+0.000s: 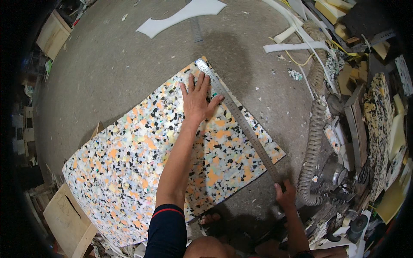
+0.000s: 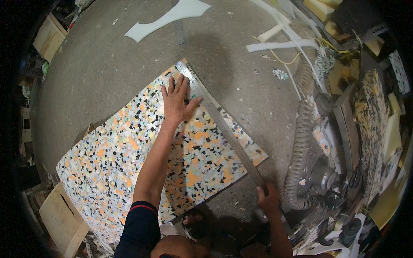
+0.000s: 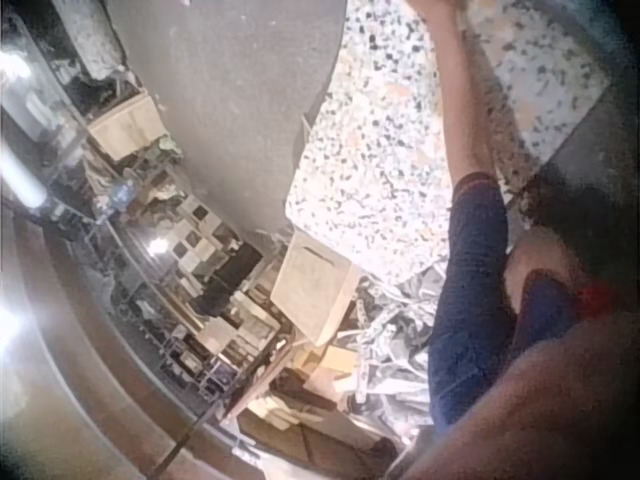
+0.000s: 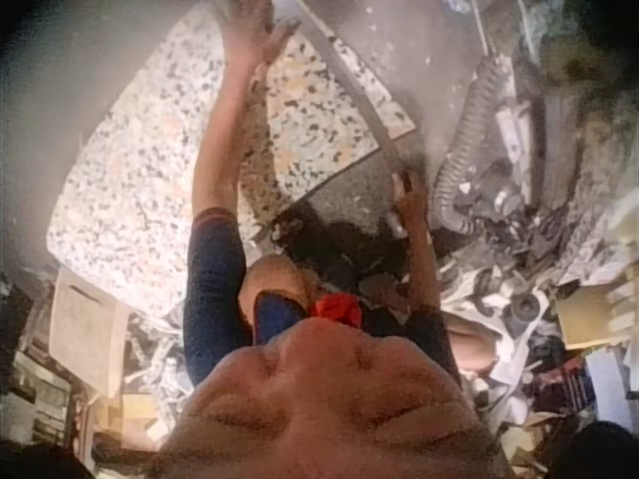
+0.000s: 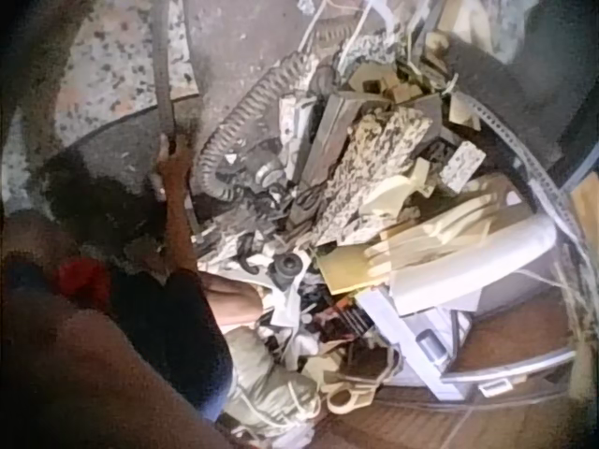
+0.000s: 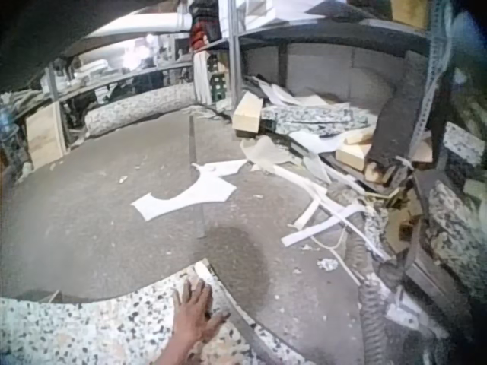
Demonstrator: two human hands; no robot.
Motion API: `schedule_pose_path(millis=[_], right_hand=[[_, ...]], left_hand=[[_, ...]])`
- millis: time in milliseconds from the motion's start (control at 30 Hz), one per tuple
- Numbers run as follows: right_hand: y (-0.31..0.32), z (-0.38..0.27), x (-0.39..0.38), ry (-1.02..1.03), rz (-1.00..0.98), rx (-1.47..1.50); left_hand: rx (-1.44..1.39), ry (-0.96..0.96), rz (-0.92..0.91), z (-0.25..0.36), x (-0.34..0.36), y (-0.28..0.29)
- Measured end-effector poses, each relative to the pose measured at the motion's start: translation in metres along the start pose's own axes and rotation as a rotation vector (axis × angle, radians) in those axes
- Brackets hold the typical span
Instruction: The person measures and marks a speckled composite sheet using a metal ruler and a blue pen, then cuts the sheet along the marked lines. The person places the cut sheet into a wooden frame and adjusts it to fit.
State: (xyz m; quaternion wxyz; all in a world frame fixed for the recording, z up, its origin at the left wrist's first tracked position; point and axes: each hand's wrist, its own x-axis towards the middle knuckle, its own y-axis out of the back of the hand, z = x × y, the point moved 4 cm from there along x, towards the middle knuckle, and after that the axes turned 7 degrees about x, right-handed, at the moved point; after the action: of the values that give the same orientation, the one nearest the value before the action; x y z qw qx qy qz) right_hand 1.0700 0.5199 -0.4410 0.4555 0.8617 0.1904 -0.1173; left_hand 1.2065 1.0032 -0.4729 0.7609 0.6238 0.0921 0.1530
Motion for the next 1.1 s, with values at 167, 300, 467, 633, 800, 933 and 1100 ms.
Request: schedule_pose_path(millis=[167,300,467,633,800,933,1100], right_hand=[[-0.003,0.031,0.029,-0.009,0.063,0.093],[-0.015,0.027,0.062,0.121,0.038,0.029],[-0.006,0.033,0.065,0.117,0.089,0.121],[0.004,0.043,0.069,0.02,0.052,0.172],[0.003,0.048,0.069,0.063,0.083,0.227],[0.006,0.043,0.068,0.117,0.129,0.224],[0.01,0.05,0.071,0.124,0.102,0.246]], left_hand=[[0.056,-0.026,0.067,0.023,0.022,-0.017],[0.194,0.003,0.149,-0.004,0.025,-0.038],[0.127,-0.05,0.175,0.009,0.032,-0.048],[0.113,-0.068,0.238,0.008,0.038,-0.061],[0.124,-0.104,0.285,0.01,0.041,-0.062],[0.106,-0.102,0.266,0.013,0.039,-0.059],[0.107,-0.11,0.291,0.017,0.038,-0.058]])
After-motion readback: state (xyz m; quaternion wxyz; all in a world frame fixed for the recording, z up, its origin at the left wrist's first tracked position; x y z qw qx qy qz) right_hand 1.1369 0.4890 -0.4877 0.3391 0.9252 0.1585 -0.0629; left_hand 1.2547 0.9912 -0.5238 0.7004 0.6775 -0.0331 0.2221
